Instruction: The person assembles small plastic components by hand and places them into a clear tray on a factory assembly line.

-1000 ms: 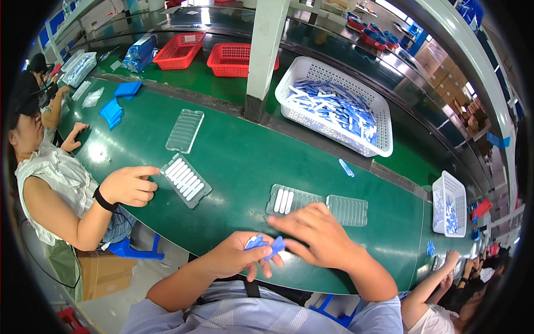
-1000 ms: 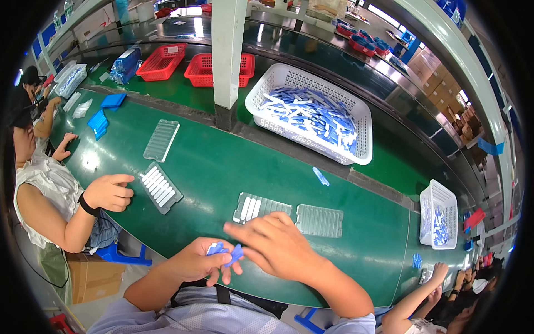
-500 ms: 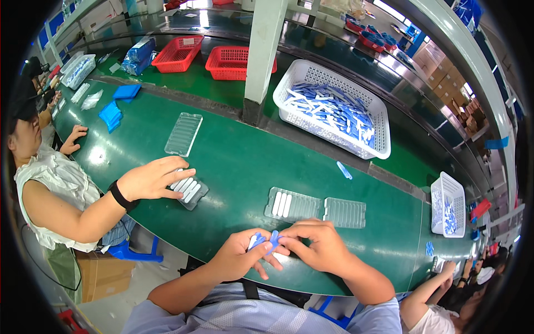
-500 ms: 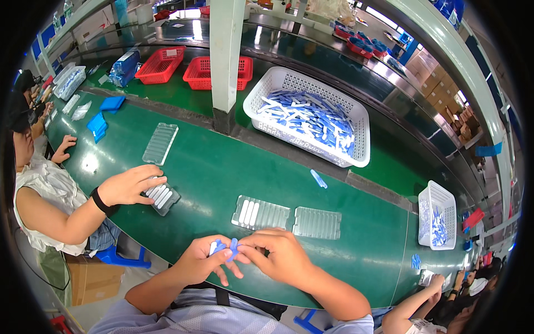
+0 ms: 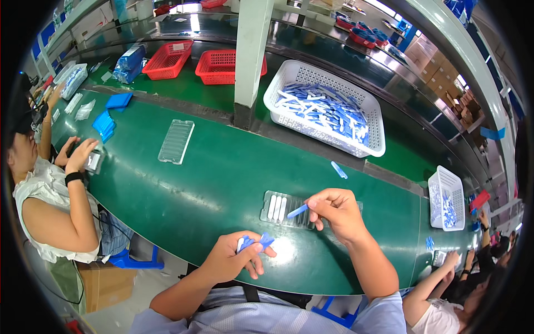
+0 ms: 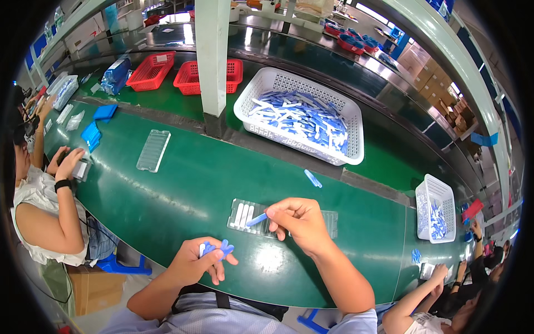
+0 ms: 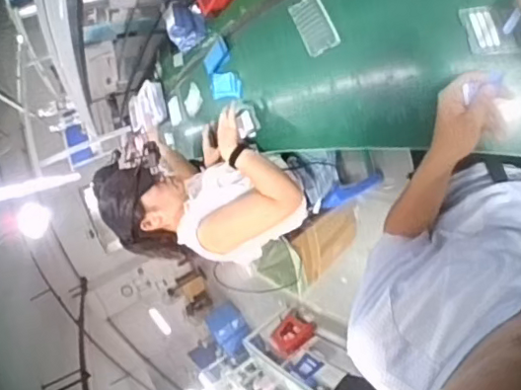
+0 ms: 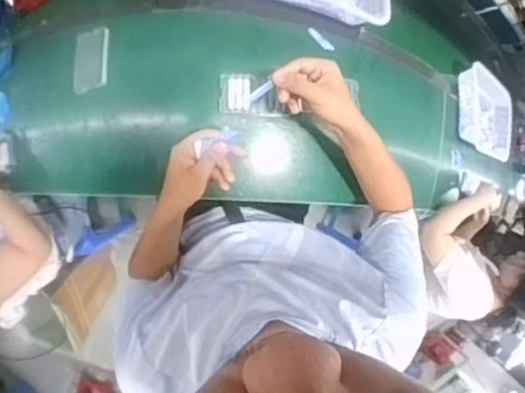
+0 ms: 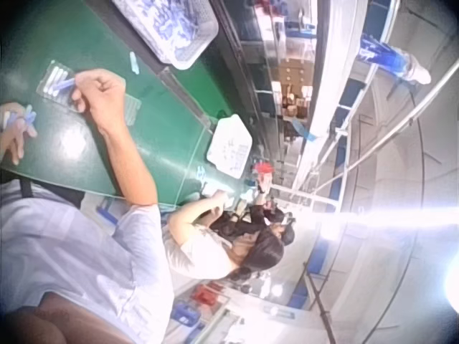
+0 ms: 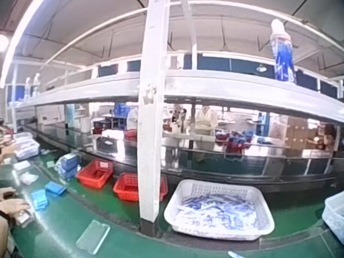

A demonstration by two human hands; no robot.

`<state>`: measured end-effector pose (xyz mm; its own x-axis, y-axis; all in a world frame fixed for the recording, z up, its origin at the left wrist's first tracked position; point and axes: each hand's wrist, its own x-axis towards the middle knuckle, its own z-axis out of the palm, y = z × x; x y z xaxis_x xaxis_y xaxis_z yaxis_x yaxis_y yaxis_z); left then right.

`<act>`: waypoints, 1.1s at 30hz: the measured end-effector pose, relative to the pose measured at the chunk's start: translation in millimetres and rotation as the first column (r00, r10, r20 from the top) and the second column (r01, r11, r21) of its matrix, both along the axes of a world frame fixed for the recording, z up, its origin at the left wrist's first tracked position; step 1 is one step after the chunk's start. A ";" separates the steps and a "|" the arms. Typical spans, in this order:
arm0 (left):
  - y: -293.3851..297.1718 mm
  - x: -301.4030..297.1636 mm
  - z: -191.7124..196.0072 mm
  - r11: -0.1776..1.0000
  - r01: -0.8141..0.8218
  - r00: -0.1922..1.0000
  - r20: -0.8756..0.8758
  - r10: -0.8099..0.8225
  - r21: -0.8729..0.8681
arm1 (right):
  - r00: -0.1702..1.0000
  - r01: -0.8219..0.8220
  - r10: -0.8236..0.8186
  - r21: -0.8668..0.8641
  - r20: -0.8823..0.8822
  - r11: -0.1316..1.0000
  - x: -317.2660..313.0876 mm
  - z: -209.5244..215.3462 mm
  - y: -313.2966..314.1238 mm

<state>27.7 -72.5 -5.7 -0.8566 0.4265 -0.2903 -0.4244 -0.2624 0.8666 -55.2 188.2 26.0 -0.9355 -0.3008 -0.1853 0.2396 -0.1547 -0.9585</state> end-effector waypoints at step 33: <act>5.9 -1.8 -2.9 0.988 0.062 0.997 0.044 -0.056 -0.144 | 0.895 -0.223 0.385 0.522 -0.226 0.823 17.6 2.8 -30.1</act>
<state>25.9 -66.6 -8.6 -0.8176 0.4268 -0.3863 -0.4705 -0.1086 0.8757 -37.6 158.1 28.8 -0.8417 -0.5309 -0.0982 -0.1224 0.3648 -0.9230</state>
